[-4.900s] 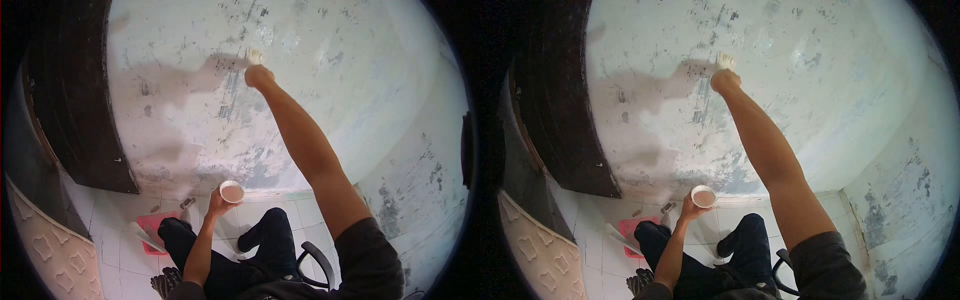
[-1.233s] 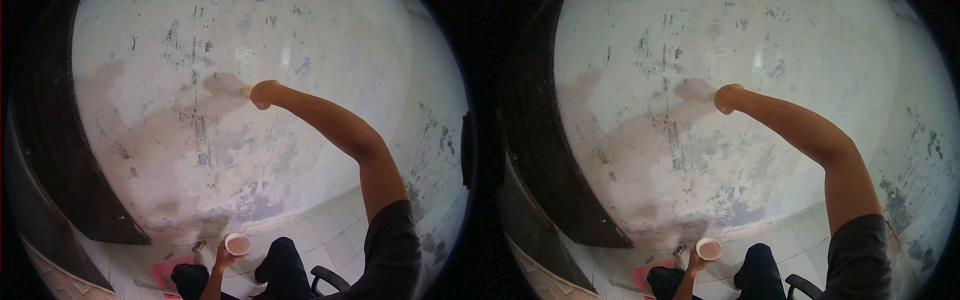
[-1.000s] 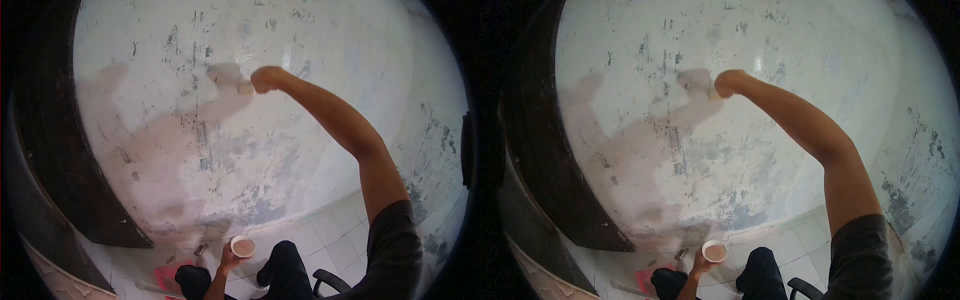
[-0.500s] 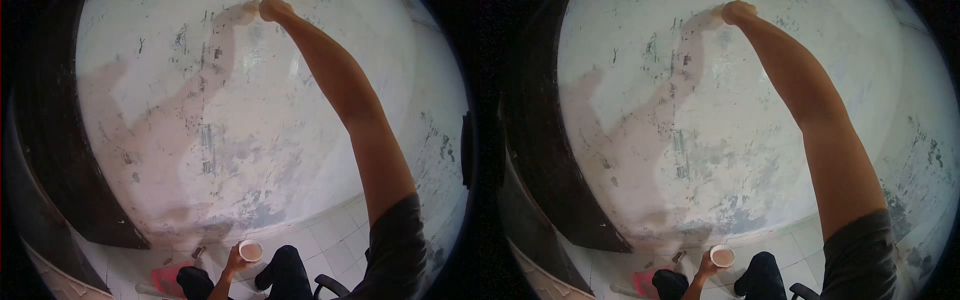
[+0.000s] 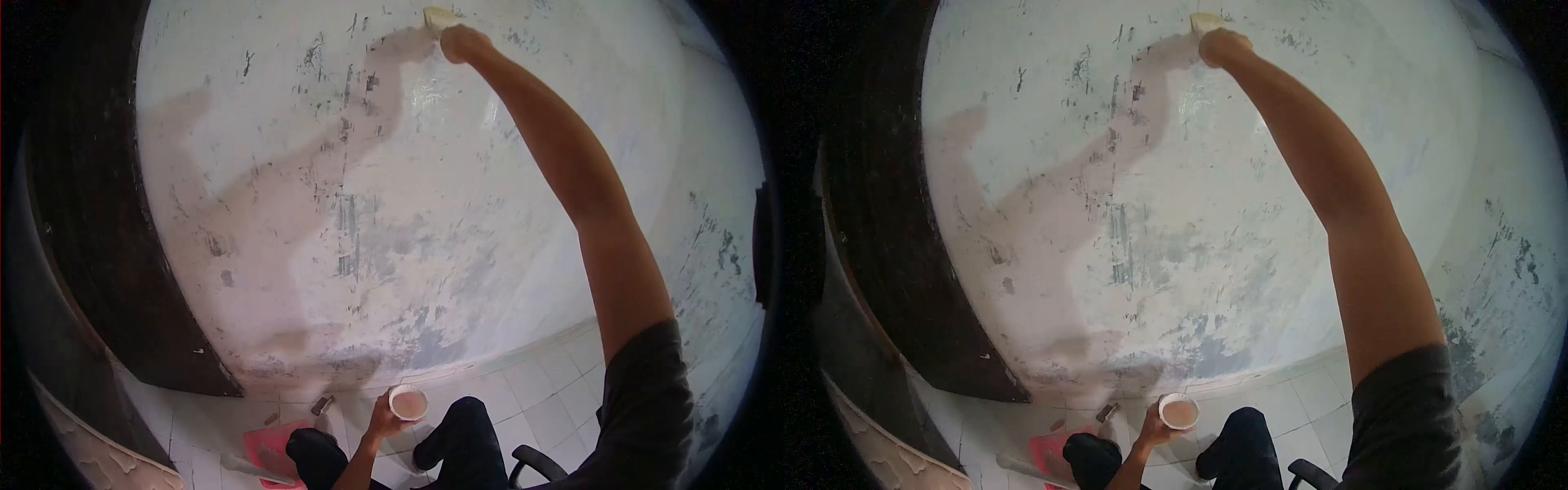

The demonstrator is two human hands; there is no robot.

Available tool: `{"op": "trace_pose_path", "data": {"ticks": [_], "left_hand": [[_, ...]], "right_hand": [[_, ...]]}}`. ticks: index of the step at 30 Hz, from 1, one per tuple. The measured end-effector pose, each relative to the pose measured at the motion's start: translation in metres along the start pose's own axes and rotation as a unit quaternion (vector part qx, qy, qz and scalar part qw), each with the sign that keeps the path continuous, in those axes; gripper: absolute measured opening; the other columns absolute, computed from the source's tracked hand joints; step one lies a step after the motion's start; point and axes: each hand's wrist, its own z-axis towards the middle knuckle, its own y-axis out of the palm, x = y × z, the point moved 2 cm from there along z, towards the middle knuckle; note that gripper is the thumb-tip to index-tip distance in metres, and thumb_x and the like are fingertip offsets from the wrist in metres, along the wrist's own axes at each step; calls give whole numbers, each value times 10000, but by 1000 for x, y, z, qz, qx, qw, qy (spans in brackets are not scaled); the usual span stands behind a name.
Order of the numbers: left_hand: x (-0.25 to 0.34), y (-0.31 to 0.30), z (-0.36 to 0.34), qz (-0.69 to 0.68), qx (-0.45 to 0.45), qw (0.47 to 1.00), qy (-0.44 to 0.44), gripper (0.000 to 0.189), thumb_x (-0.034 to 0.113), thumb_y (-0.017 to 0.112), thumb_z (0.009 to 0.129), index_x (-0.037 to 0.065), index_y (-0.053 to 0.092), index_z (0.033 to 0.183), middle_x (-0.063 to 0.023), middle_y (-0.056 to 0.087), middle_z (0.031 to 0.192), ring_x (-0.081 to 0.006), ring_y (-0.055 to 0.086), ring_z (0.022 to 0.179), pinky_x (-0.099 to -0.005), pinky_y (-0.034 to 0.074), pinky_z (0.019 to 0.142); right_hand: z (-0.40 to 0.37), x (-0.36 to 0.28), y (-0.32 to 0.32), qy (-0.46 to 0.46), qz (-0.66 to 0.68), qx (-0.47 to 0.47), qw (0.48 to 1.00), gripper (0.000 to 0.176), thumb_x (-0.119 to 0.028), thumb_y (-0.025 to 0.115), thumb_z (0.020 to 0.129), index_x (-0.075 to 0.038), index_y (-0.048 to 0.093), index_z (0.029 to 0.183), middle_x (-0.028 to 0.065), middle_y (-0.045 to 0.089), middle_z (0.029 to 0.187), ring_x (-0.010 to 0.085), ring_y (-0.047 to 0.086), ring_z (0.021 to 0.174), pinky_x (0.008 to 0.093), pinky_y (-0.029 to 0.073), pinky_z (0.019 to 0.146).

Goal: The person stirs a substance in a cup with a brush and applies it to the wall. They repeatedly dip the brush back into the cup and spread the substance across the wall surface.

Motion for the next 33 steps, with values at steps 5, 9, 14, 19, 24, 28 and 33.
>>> {"op": "trace_pose_path", "data": {"ticks": [5,9,14,19,24,28,33], "left_hand": [[-3,-3,-1,3,11,1000,11,674,236,923,552,35,596,1106,-107,681,1020,-224,665,940,-360,526,858],[-3,0,-4,-3,11,1000,9,691,219,926,555,40,585,1128,-98,671,1055,-197,647,972,-359,519,871],[-9,-3,-9,-17,14,999,32,696,215,922,564,36,574,1139,-96,671,1060,-193,648,968,-352,521,864],[-6,-13,-9,-18,31,999,33,667,236,920,560,18,590,1097,-122,682,1020,-230,672,928,-346,531,846],[-1,-20,-7,1,36,999,30,674,240,922,556,21,589,1100,-120,685,1016,-229,674,931,-347,533,848],[-6,-19,-5,-7,30,999,26,680,237,922,551,25,584,1102,-116,686,1014,-235,675,938,-349,534,850],[-5,-21,-6,15,27,999,32,686,238,923,551,25,581,1107,-114,687,1013,-238,675,937,-352,534,849]], "right_hand": [[-70,-28,13,0,-57,-130,990,281,-122,654,821,-100,695,1098,79,677,1136,243,651,1052,342,527,793],[-116,-40,37,-98,-175,-187,962,267,-123,716,768,-113,716,1035,78,681,1121,267,653,1032,353,520,766],[-180,-45,81,-173,-157,-266,935,321,-113,694,764,-129,698,1084,83,679,1112,278,637,1050,392,508,802],[-213,-54,74,-198,-118,-333,914,345,-65,621,772,-103,681,1110,108,666,1125,283,636,1038,397,515,804],[-176,-51,67,-201,-92,-302,927,345,-51,527,751,-15,671,1063,169,674,1059,335,649,982,450,526,778],[-115,-40,30,-120,-70,-236,962,291,-72,539,750,-75,705,989,139,698,974,290,674,910,422,524,704],[-57,-26,-4,-43,-57,-167,983,243,-69,529,780,-14,693,951,150,683,867,302,652,795,430,510,674]]}}
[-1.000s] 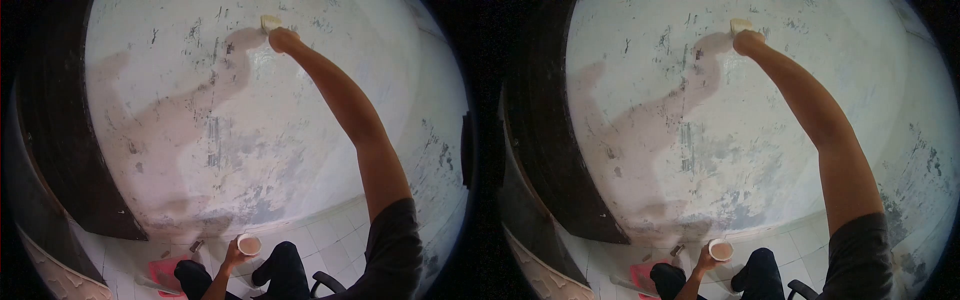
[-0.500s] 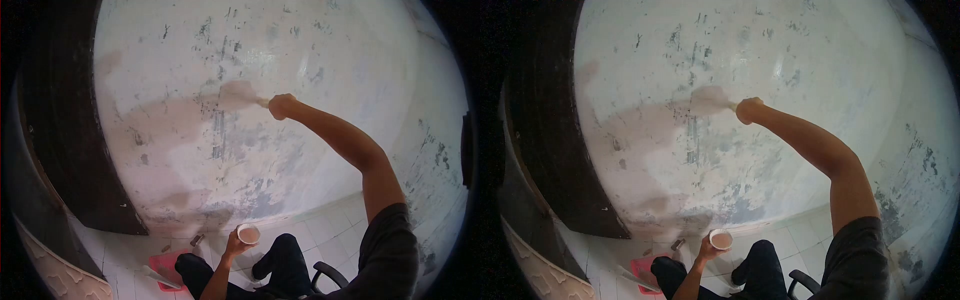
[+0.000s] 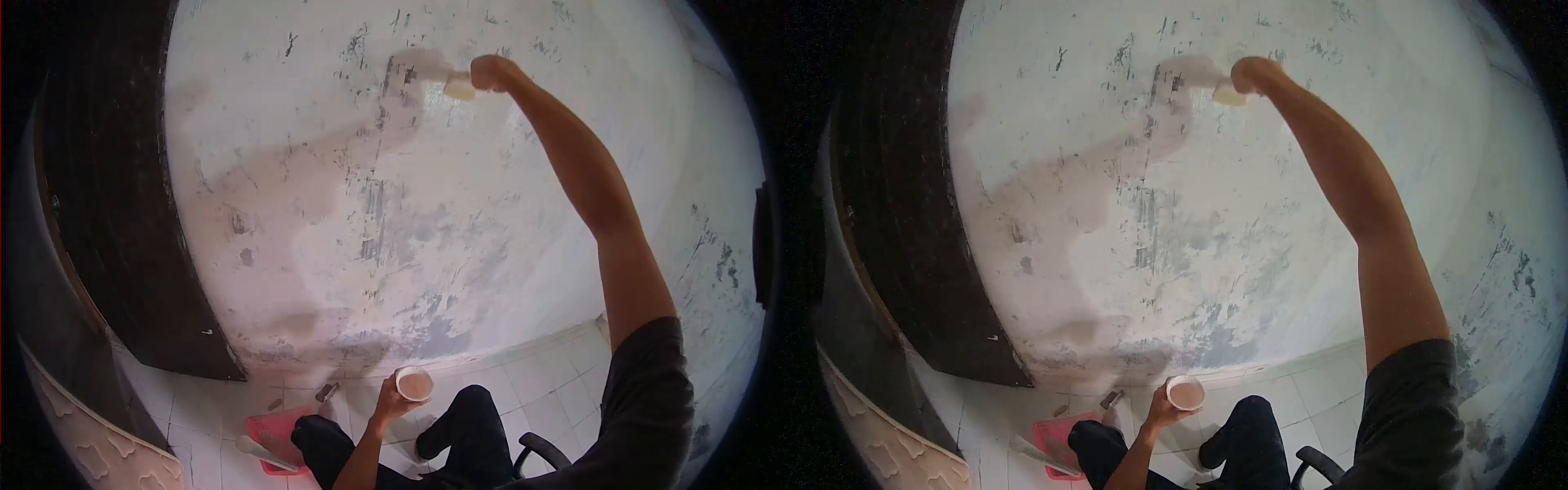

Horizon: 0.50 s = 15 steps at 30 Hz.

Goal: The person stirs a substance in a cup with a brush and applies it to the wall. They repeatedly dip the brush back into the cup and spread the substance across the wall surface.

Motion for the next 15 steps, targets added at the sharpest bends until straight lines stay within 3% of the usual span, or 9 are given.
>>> {"op": "trace_pose_path", "data": {"ticks": [1,2,3,4,6,7,10,15], "left_hand": [[1,0,1,9,3,1000,7,690,237,923,549,25,581,1108,-115,687,1012,-238,676,935,-353,534,847],[1,0,1,7,1,1000,5,690,237,923,549,25,581,1108,-115,687,1012,-238,676,935,-353,534,847],[2,-1,1,5,6,1000,1,693,235,924,546,22,581,1109,-118,686,1009,-239,676,934,-354,534,847],[3,-2,1,4,9,1000,-3,695,233,925,544,20,580,1109,-121,686,1007,-240,675,934,-355,533,847],[-8,0,1,-46,13,999,-10,697,231,925,544,17,580,1111,-127,685,1006,-241,675,936,-355,533,848],[-12,2,-1,-92,22,995,-18,699,228,925,544,14,579,1112,-133,685,1006,-242,674,939,-355,533,848],[3,-8,0,10,18,999,24,696,224,924,549,13,577,1115,-133,683,1008,-238,673,938,-352,534,847],[-3,-9,0,-42,29,999,4,697,222,926,549,14,577,1117,-123,681,1013,-237,674,923,-349,538,840]], "right_hand": [[0,3,-13,-34,-22,36,999,257,-86,534,805,-23,689,1001,145,690,924,302,652,810,440,517,692],[3,4,-25,44,-8,5,999,274,-100,535,833,-51,683,1059,134,692,1014,292,663,889,448,519,741],[1,9,-31,44,3,64,997,299,-94,524,854,-73,670,1114,123,677,1106,296,657,991,451,517,807],[7,13,-28,46,2,62,997,299,-94,524,854,-73,670,1114,123,677,1106,296,657,991,451,517,807],[10,20,-32,80,28,192,978,302,-59,520,801,-30,665,1064,150,688,1036,317,673,923,415,532,737],[9,22,-34,92,36,134,986,330,-92,528,853,-71,653,1158,133,662,1151,317,638,1060,427,515,855],[0,24,-23,99,85,193,973,319,-93,531,847,-62,656,1139,151,657,1153,329,642,1051,423,522,845],[-11,37,5,108,111,214,965,296,-121,484,872,-37,660,1096,177,658,1123,360,639,1034,454,529,832]]}}
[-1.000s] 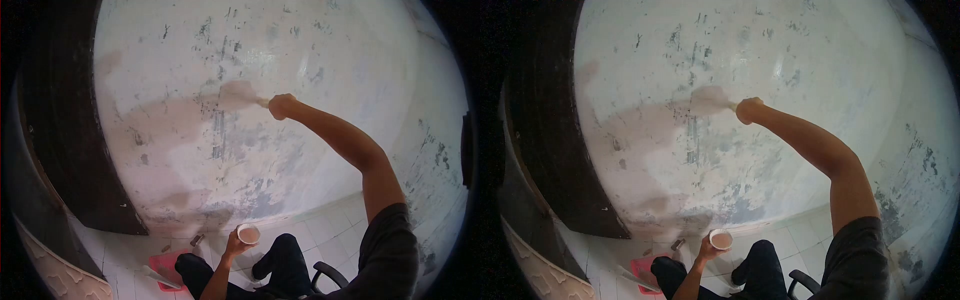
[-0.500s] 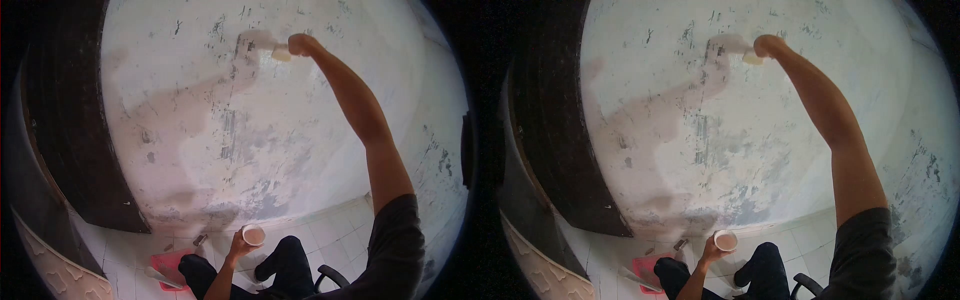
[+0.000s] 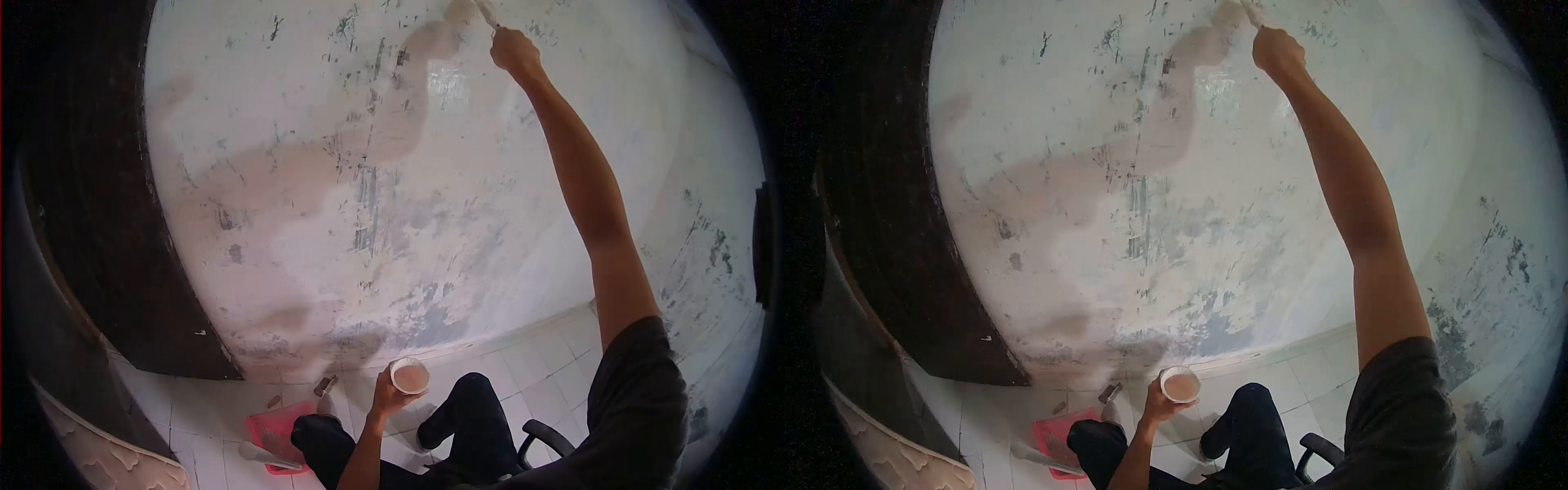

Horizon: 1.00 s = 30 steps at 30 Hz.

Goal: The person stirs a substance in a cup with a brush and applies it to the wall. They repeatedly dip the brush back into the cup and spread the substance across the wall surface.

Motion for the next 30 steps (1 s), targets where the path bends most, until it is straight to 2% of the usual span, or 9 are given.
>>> {"op": "trace_pose_path", "data": {"ticks": [5,7,9,11,13,18,21,23,30], "left_hand": [[-4,-2,-1,17,4,1000,-15,699,217,925,546,16,578,1119,-120,683,1009,-236,675,917,-350,538,839],[-4,0,0,35,-6,999,-7,703,223,928,540,18,578,1115,-118,687,994,-235,678,904,-352,541,834],[3,1,2,19,-7,1000,-18,702,228,929,536,18,581,1109,-122,688,987,-239,680,898,-354,542,831],[1,3,-1,4,-10,1000,-29,701,234,930,533,18,584,1103,-125,689,979,-244,682,893,-357,543,828],[-6,5,0,-2,-22,999,-38,669,200,927,545,24,587,1094,-90,676,1008,-198,654,925,-350,528,840],[-6,6,-4,8,-24,999,-21,679,206,925,549,32,581,1108,-95,677,1010,-202,659,929,-347,528,847],[-5,6,-5,40,-21,999,-23,689,217,924,552,35,575,1118,-96,675,1019,-208,657,940,-350,528,850],[-2,5,-4,30,-28,998,-48,701,233,925,553,38,571,1126,-98,671,1032,-214,655,955,-354,526,854],[4,9,-3,21,-43,999,-24,719,249,930,545,38,567,1128,-102,670,1037,-219,654,957,-361,527,854]], "right_hand": [[-48,-1,66,-50,-62,-99,992,272,-130,469,894,-15,678,1026,183,666,1092,351,646,1027,451,528,847],[-79,-2,83,-76,-45,-63,994,262,-123,472,892,-14,690,990,177,676,1056,338,660,997,429,539,827],[-102,-1,96,-87,-71,-146,983,241,-106,491,875,-14,699,954,166,684,1025,330,672,959,411,549,797],[-132,0,105,-99,-69,-165,979,217,-91,515,856,-20,704,935,157,686,1021,323,677,944,398,554,774],[-160,2,113,-146,-105,-210,961,209,-90,525,848,-18,703,931,150,689,1021,309,677,949,397,552,773],[-200,3,126,-190,-168,-377,891,299,-45,623,755,-15,682,1046,146,681,1053,309,664,993,401,538,805],[-196,1,111,-191,-141,-407,882,323,-27,587,758,-12,671,1069,150,675,1077,310,659,1004,422,534,802],[-175,3,107,-189,-140,-404,884,327,-23,568,758,-16,673,1067,162,674,1070,323,656,1005,429,534,796],[-78,3,66,-119,-67,-234,963,309,-50,542,776,-9,666,1057,185,673,1059,364,652,985,442,538,796]]}}
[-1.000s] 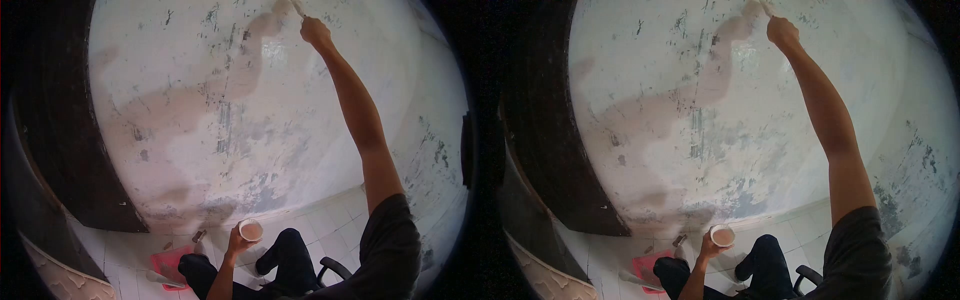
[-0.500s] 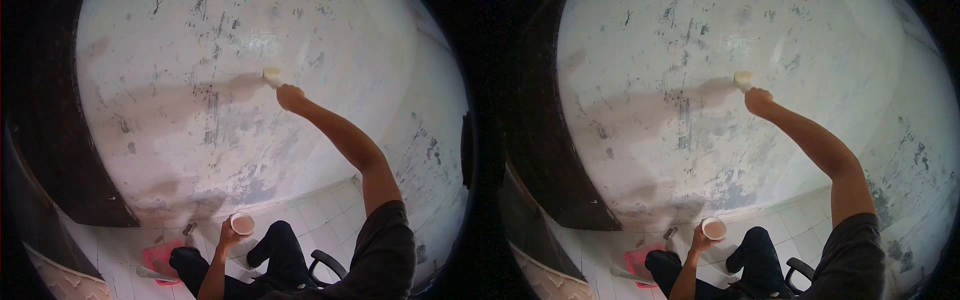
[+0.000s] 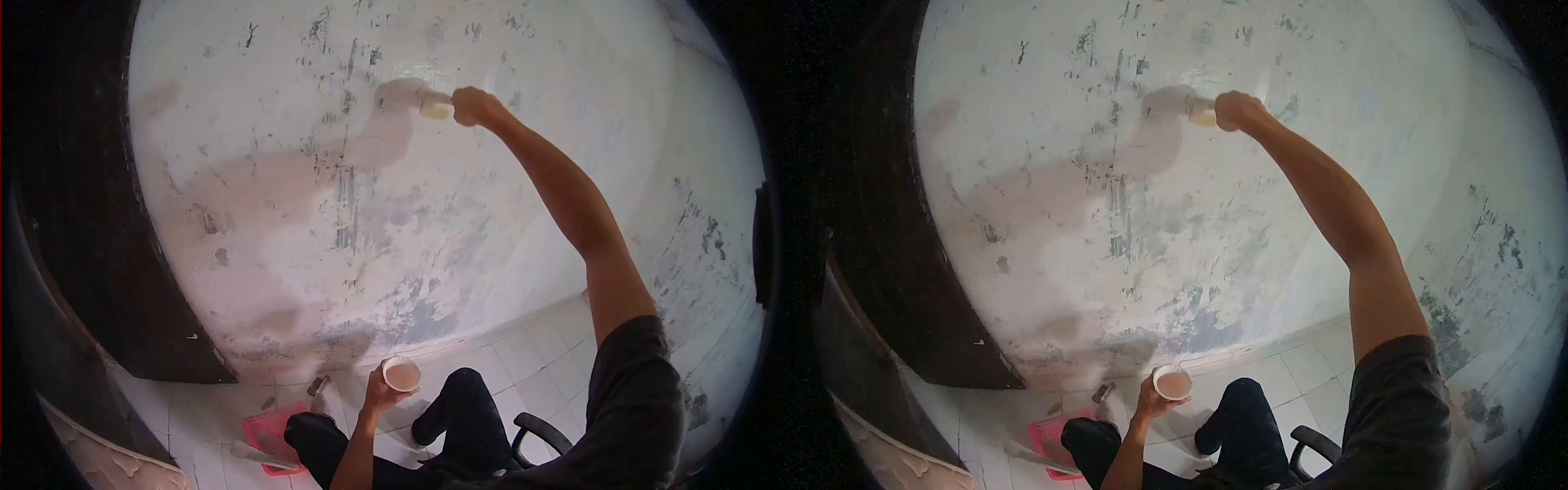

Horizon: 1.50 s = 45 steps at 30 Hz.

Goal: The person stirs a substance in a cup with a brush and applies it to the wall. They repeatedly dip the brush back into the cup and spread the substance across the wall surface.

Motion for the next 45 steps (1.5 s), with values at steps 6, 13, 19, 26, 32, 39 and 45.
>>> {"op": "trace_pose_path", "data": {"ticks": [6,13,19,26,32,39,45], "left_hand": [[-11,0,-1,45,25,998,27,695,272,926,545,12,579,1088,-133,684,972,-257,682,895,-363,546,807],[-21,7,-1,7,5,1000,19,703,254,927,539,16,578,1100,-127,686,981,-252,681,899,-362,543,815],[-13,6,-1,8,14,1000,4,700,238,926,539,19,582,1108,-120,691,987,-232,680,916,-354,540,823],[-13,4,-4,35,6,999,-2,679,226,924,545,19,587,1097,-114,687,998,-226,676,915,-353,537,830],[-20,8,-6,-11,-3,1000,-6,687,230,929,534,20,590,1093,-113,682,989,-232,674,907,-350,537,824],[-25,12,-6,21,7,1000,4,697,244,929,536,17,587,1098,-122,685,988,-238,679,903,-348,542,816],[-21,10,-3,25,3,1000,16,704,277,926,543,17,585,1101,-134,685,994,-260,684,904,-362,545,806]], "right_hand": [[29,13,-39,36,42,111,992,272,-50,560,791,-16,674,1035,172,682,1048,348,663,971,439,544,786],[38,25,-81,80,53,197,976,260,-38,549,797,-6,675,1022,163,685,1044,350,667,960,435,548,779],[29,21,-96,82,79,254,960,266,-78,505,842,-26,688,1028,157,677,1084,345,661,993,425,539,814],[19,-5,-20,38,39,87,995,288,-65,519,845,-34,684,1080,149,652,1162,327,635,1069,405,525,843],[-20,-30,36,-38,-8,-85,996,311,-7,597,765,-23,687,1062,150,654,1159,321,636,1069,414,528,822],[-46,-35,39,-157,-105,-264,946,288,-1,485,683,66,668,894,217,676,859,344,654,737,437,498,607],[-17,-4,5,-96,-27,-87,991,284,-3,502,672,85,665,887,243,671,915,370,662,816,460,515,643]]}}
